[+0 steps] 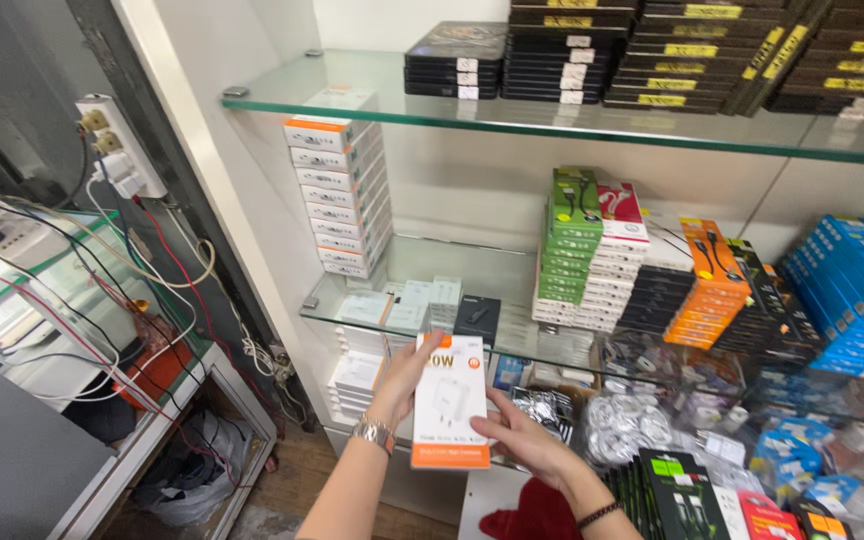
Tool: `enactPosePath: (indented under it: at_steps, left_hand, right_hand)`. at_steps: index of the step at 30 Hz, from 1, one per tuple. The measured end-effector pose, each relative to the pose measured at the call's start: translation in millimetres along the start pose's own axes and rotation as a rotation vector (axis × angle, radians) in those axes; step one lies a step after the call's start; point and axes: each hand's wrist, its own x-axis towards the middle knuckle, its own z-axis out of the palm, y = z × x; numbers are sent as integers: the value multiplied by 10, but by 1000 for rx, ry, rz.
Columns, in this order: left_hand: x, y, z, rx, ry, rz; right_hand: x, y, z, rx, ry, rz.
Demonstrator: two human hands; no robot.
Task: The person wipes the glass display shelf and boxed phone accessories with a red cloth, moving boxes aside to clean underneath. They pick up individual product boxes, wipe their surfaces, and restack them neatly on the shelf.
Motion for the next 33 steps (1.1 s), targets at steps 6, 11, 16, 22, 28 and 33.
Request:
enactPosePath:
  at_steps: [6, 11, 16, 22, 28, 33]
  left_hand:
    - [68, 945, -328, 292, 70, 164]
    - [315, 1443, -564, 123, 6, 490]
    - [730, 2212, -649, 259, 142, 727]
    - [933, 2601, -705, 813, 568, 1328]
    - [1057, 2416, -786, 1269, 619, 1284]
    - [1127, 2437, -793, 1253, 568, 1368]
  right_hand:
    - [579, -1262, 374, 301, 30, -202]
    - [1211, -1940, 649, 386, 24, -268]
    - [1798, -2563, 896, 463, 137, -519]
    - [2486, -3411, 1186, 395, 183, -803]
    - [2726, -3415, 1213, -238, 372, -1010]
    - [2710, -3317, 1317, -286, 450, -948]
